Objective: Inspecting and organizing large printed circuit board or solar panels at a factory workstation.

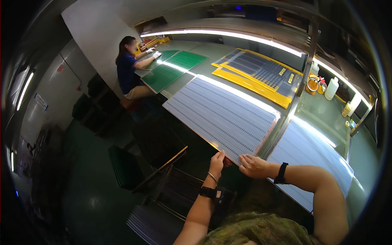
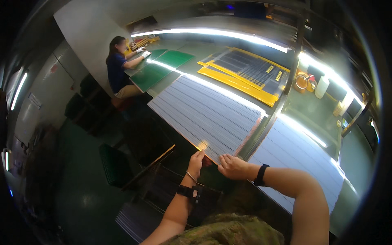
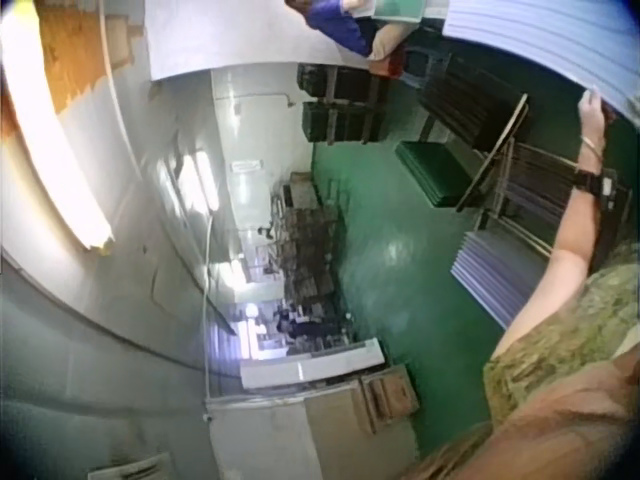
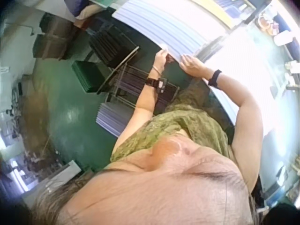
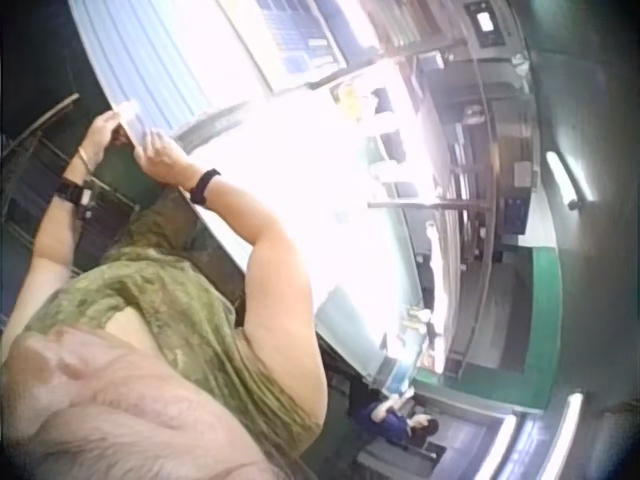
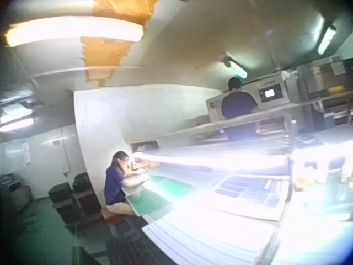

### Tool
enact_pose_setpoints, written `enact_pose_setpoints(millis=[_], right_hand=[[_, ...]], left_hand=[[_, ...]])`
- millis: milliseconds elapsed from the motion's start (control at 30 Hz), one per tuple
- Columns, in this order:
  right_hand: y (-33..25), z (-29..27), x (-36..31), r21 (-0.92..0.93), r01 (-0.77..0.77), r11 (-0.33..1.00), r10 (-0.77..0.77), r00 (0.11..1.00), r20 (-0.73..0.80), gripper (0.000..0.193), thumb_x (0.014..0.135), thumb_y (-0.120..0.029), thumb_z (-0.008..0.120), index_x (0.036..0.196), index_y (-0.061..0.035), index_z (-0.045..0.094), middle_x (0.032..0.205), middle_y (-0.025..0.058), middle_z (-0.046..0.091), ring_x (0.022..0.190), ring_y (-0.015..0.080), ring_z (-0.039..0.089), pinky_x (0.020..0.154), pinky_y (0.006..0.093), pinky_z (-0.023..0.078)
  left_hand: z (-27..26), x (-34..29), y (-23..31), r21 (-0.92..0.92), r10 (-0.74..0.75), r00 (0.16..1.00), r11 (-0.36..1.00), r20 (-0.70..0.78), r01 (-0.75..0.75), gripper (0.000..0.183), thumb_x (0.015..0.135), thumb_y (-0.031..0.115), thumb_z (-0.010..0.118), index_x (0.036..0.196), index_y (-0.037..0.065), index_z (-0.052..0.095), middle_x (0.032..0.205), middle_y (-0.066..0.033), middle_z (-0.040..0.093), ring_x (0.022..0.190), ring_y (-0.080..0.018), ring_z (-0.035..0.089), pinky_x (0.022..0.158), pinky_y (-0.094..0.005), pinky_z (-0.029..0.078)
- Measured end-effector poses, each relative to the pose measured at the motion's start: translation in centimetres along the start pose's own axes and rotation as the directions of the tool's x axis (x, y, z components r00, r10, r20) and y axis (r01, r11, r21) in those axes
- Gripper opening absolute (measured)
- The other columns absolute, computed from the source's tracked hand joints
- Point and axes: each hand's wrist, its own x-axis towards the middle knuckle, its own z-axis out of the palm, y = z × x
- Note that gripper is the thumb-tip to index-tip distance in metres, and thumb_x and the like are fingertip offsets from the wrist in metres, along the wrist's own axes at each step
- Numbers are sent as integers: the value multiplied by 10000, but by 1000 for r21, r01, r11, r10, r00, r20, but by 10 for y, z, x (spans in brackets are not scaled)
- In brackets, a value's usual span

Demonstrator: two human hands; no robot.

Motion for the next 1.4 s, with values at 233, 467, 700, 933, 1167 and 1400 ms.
enact_pose_setpoints(millis=[233, 467, 700, 933, 1167, 1400], right_hand=[[23, 3, 3, 353, -220, 909, 192, 975, 115, 143, 750, -144, 512, 780, -4, 504, 941, 160, 603, 832, 283, 593, 749, 347, 487], [18, 3, 12, 467, -463, 754, 378, 886, 268, 526, 621, -271, 749, 1026, -20, 526, 1276, 139, 439, 1201, 297, 405, 946, 352, 399], [23, 5, 5, 521, -530, 669, 370, 845, 386, 408, 587, -230, 754, 890, -44, 555, 1322, 164, 408, 1229, 339, 370, 977, 374, 361], [29, 6, 11, 261, -111, 959, 74, 986, 148, 174, 721, -145, 618, 815, -16, 549, 1130, 173, 537, 1019, 300, 545, 794, 357, 482], [104, 3, 3, 809, -529, 255, 776, 611, 155, 158, 829, -130, 444, 740, -30, 528, 595, 81, 548, 573, 166, 563, 535, 289, 443], [170, -74, 28, 654, -520, 550, 757, 641, -127, 163, 833, -122, 434, 776, -10, 539, 588, 103, 531, 559, 197, 547, 525, 299, 409]], left_hand=[[7, 6, 5, -72, -46, 999, 996, -6, 45, 323, 946, 303, 393, 827, 55, 564, 642, -39, 586, 536, -122, 555, 513, -247, 457], [3, -1, -3, -59, 38, 999, 997, -32, -40, 288, 933, 274, 431, 809, 50, 562, 649, -46, 588, 552, -118, 560, 526, -257, 471], [7, 6, -19, -37, -6, 999, 999, 40, 8, 338, 936, 335, 404, 810, 62, 558, 645, -36, 572, 544, -124, 542, 513, -255, 444], [0, 8, -9, -30, -35, 997, 999, 67, 37, 365, 946, 338, 381, 773, 68, 555, 633, -34, 566, 555, -124, 538, 536, -247, 438], [-9, 10, 9, 183, 140, 946, 979, -292, -89, 411, 930, 387, 393, 742, 57, 550, 619, -58, 567, 552, -174, 565, 524, -301, 460], [24, 40, 43, 975, 657, 729, -45, 192, -217, 571, 829, 514, 458, 1271, 153, 450, 1339, -165, 382, 1255, -362, 312, 981, -532, 284]])
